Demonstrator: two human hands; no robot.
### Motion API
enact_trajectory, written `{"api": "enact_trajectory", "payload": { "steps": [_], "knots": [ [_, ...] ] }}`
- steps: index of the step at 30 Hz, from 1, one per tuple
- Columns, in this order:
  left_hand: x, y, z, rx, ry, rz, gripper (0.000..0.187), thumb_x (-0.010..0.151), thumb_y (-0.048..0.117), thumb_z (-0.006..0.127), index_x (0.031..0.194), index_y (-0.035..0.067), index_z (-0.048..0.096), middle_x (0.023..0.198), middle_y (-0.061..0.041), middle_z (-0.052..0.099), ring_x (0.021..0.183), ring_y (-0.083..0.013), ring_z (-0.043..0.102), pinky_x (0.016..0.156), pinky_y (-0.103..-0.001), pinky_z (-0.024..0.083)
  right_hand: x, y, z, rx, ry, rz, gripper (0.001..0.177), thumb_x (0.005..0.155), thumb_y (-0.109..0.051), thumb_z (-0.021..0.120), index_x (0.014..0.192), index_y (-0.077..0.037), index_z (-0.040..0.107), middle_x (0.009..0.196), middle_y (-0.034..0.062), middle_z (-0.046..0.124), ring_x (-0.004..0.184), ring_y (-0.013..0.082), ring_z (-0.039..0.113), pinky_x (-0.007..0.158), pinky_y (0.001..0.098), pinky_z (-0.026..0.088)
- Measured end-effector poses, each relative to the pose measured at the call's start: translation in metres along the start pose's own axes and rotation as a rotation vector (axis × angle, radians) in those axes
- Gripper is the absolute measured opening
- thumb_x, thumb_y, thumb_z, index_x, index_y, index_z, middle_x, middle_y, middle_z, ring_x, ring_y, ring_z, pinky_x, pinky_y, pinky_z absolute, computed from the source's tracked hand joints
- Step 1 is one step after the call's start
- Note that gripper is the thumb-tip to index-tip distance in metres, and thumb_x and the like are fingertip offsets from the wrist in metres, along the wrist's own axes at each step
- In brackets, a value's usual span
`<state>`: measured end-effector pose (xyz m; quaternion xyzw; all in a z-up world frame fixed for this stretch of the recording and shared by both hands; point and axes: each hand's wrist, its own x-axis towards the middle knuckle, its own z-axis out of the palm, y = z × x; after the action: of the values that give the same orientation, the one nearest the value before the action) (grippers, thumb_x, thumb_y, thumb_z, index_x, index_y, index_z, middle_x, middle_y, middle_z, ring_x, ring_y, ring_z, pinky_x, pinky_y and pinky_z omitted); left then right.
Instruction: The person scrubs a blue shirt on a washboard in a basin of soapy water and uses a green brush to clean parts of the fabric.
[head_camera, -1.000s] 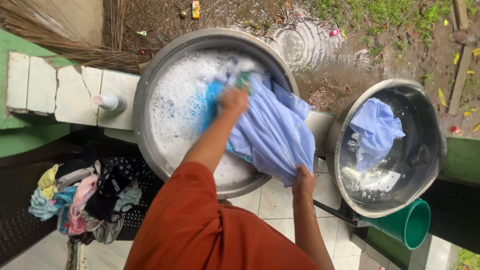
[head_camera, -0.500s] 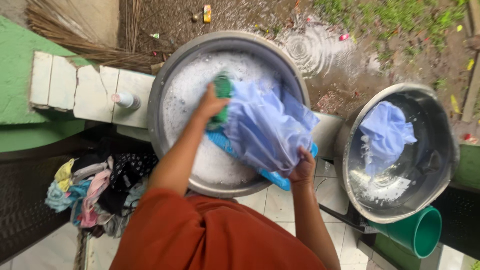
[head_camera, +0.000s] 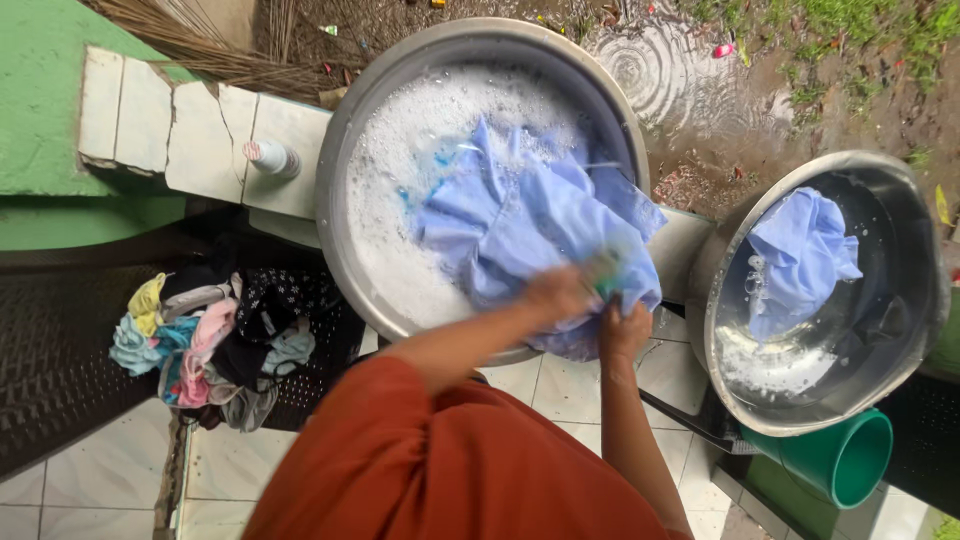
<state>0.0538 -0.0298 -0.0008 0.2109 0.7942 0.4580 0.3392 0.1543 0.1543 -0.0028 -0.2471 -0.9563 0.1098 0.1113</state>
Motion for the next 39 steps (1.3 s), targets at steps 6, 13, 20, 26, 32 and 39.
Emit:
{"api": "enact_trajectory", "payload": {
  "steps": [6, 13, 20, 26, 32, 39],
  "knots": [
    [0.034, -0.033, -0.001, 0.496, 0.126, 0.387, 0.074, 0.091, 0.026, 0.055, 0.161, 0.035, 0.032, 0.093, -0.017, 0.072, 0.079, -0.0346, 0.071, 0.06, -0.049, 0.058, -0.01, 0.014, 0.0, -0.17, 0.08, -0.21, 0.022, 0.075, -0.021, 0.074, 0.086, -0.004, 0.067, 0.101, 0.0189, 0.063, 0.104, 0.0431, 0.054, 0.099, 0.0547, 0.041],
    [0.068, -0.156, -0.157, 0.195, 0.553, -0.419, 0.048, 0.106, 0.04, 0.036, 0.126, 0.008, 0.067, 0.092, -0.022, 0.071, 0.078, -0.0367, 0.069, 0.066, -0.051, 0.055, -0.016, 0.012, 0.002, -0.152, 0.051, -0.219, 0.02, 0.073, -0.019, 0.073, 0.083, -0.004, 0.066, 0.109, 0.0199, 0.061, 0.112, 0.0434, 0.049, 0.106, 0.0563, 0.036],
    [-0.022, -0.019, -0.013, 0.27, 0.047, -0.027, 0.052, 0.105, 0.055, 0.032, 0.124, 0.022, 0.068, 0.092, -0.018, 0.073, 0.085, -0.0348, 0.071, 0.08, -0.053, 0.055, -0.009, 0.0, -0.002, -0.206, 0.021, -0.182, 0.024, 0.078, -0.025, 0.071, 0.093, -0.006, 0.071, 0.11, 0.0204, 0.06, 0.114, 0.041, 0.05, 0.109, 0.0558, 0.033],
    [-0.044, -0.136, -0.127, 0.255, 0.138, -0.474, 0.074, 0.108, 0.069, 0.03, 0.124, 0.011, 0.073, 0.106, -0.013, 0.075, 0.105, -0.0267, 0.074, 0.094, -0.045, 0.059, -0.011, -0.002, -0.002, -0.22, 0.004, -0.152, 0.027, 0.077, -0.025, 0.07, 0.095, -0.006, 0.072, 0.115, 0.0211, 0.06, 0.116, 0.0432, 0.048, 0.105, 0.0554, 0.035],
    [-0.058, -0.148, -0.141, 0.422, 0.593, -0.488, 0.075, 0.089, 0.047, 0.067, 0.155, 0.047, 0.03, 0.133, -0.024, 0.059, 0.125, -0.0504, 0.052, 0.101, -0.066, 0.041, -0.007, -0.03, -0.024, -0.23, 0.105, 0.012, 0.037, 0.091, -0.037, 0.072, 0.093, -0.001, 0.072, 0.122, 0.0255, 0.057, 0.12, 0.0439, 0.045, 0.098, 0.0568, 0.032],
    [-0.06, -0.197, -0.11, -0.331, 0.815, -0.405, 0.094, 0.084, 0.033, 0.079, 0.159, 0.019, 0.024, 0.153, -0.024, 0.046, 0.133, -0.0441, 0.052, 0.109, -0.048, 0.045, 0.061, -0.131, -0.135, 0.485, 0.195, -0.567, 0.039, 0.109, -0.032, 0.064, 0.119, 0.005, 0.068, 0.145, 0.023, 0.056, 0.144, 0.0351, 0.047, 0.121, 0.052, 0.037]
  ]
}}
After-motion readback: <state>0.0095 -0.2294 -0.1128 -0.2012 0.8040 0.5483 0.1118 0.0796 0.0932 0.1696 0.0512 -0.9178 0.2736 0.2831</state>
